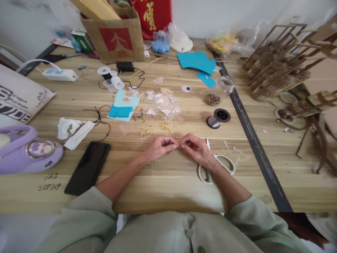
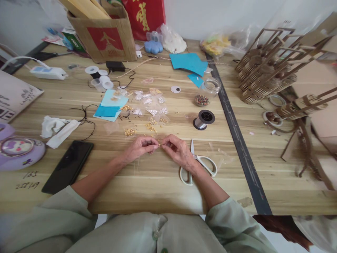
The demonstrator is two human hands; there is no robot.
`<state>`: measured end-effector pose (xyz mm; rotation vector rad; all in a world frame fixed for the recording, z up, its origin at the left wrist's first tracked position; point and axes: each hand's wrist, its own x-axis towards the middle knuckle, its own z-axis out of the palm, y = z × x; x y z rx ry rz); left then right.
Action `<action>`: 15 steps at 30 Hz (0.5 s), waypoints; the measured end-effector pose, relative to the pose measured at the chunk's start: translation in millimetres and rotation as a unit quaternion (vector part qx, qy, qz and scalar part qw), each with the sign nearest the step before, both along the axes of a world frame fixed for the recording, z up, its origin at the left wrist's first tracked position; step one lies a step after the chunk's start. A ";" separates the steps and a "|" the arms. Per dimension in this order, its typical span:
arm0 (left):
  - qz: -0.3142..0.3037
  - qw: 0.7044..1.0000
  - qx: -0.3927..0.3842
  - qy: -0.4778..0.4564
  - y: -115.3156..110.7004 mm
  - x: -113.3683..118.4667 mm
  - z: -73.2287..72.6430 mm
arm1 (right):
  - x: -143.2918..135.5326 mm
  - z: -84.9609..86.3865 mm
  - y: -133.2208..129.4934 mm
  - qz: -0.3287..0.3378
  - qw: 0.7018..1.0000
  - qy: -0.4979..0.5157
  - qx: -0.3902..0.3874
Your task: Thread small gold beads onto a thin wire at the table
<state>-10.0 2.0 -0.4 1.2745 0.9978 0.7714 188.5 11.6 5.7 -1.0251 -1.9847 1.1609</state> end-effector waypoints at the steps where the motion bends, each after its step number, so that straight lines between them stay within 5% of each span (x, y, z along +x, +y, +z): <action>1: -0.001 1.000 0.001 0.000 0.0 0.2 0.3 | 0.0 -0.2 -0.4 -0.002 1.000 -0.003 -0.003; 15: -0.010 1.000 0.011 0.002 0.1 -0.4 -2.9 | -1.4 2.8 -2.6 0.003 0.998 0.005 -0.060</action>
